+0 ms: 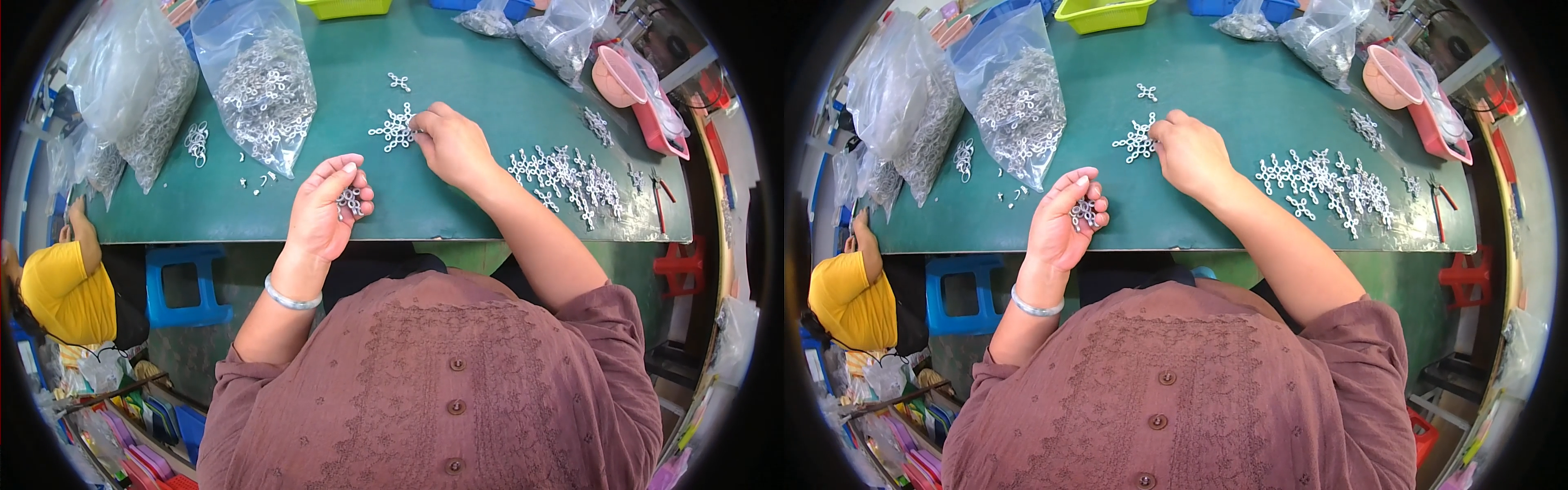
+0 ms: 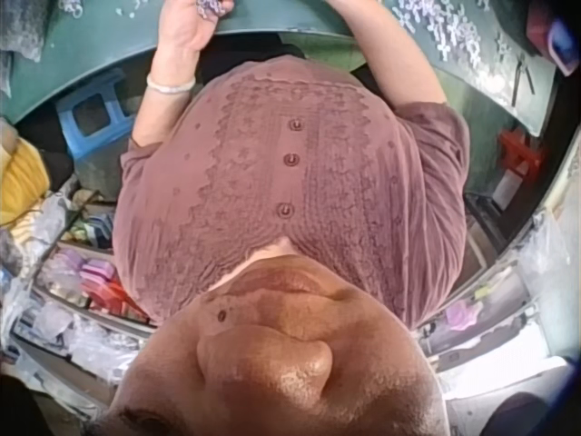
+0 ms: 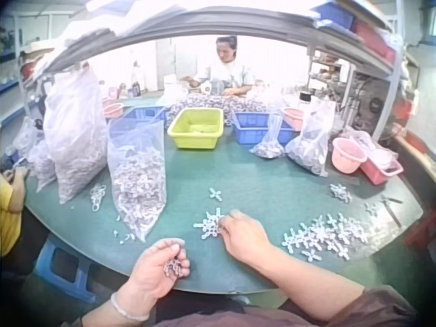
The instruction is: The person picks up and connects small clover-shaped metal components by hand at a workstation, placing finished pieces back onto the table.
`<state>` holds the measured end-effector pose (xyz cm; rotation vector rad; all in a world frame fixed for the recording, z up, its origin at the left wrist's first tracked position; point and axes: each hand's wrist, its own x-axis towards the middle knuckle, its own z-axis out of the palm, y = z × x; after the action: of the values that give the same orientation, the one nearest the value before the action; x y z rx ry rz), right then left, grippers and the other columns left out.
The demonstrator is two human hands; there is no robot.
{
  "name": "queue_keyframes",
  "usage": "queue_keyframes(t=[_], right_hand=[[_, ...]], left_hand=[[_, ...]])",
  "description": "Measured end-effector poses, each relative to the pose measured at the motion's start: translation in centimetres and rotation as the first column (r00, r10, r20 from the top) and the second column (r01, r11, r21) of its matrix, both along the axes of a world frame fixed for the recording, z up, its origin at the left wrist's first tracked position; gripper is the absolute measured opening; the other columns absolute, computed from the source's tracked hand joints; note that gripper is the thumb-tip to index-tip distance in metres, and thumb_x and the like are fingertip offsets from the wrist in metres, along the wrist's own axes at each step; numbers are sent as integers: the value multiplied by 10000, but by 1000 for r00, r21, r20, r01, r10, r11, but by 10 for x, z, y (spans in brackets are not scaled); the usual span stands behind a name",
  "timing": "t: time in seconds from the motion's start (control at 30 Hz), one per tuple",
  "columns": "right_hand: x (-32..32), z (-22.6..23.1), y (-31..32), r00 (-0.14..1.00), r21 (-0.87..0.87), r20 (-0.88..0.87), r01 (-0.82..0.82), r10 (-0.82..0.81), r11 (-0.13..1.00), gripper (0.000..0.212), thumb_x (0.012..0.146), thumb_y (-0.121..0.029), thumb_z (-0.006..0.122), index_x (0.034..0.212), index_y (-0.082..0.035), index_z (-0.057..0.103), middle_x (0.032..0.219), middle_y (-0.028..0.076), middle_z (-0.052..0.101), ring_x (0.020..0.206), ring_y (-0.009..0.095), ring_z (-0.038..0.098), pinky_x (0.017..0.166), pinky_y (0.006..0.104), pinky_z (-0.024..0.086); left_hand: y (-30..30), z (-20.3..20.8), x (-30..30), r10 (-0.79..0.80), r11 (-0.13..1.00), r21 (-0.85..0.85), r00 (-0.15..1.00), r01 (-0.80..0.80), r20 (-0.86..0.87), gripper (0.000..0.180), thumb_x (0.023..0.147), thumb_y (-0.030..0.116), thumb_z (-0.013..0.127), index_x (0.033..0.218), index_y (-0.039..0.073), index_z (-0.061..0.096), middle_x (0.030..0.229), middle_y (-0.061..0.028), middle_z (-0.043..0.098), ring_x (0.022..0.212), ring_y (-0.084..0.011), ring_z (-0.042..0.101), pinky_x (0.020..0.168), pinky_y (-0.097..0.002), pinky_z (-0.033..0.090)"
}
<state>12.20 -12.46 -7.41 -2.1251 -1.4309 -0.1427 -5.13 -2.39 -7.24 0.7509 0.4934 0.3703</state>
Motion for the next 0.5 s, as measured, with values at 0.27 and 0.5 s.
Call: queue_keyframes(t=[0.27, 0.5], right_hand=[[14, 1, 0, 997, -47, 38, -69, 71, 997, 70, 721, -95, 563, 775, -91, 607, 805, 84, 519, 780, 272, 542, 657, 375, 449], [-7, 19, -13, 977, 83, -132, -159, 169, 984, 46, 721, -88, 582, 763, -70, 582, 789, 77, 524, 731, 269, 542, 632, 360, 442]], left_hand=[[0, 0, 2, -27, 1000, 8, 1000, 27, -4, 128, 849, 105, 499, 947, 27, 529, 716, -50, 507, 630, -146, 497, 503, -235, 401], [-1, 5, 7, 31, 997, 68, 997, -26, -72, 167, 848, 167, 532, 950, 34, 539, 734, -49, 545, 611, -134, 509, 485, -227, 399]])
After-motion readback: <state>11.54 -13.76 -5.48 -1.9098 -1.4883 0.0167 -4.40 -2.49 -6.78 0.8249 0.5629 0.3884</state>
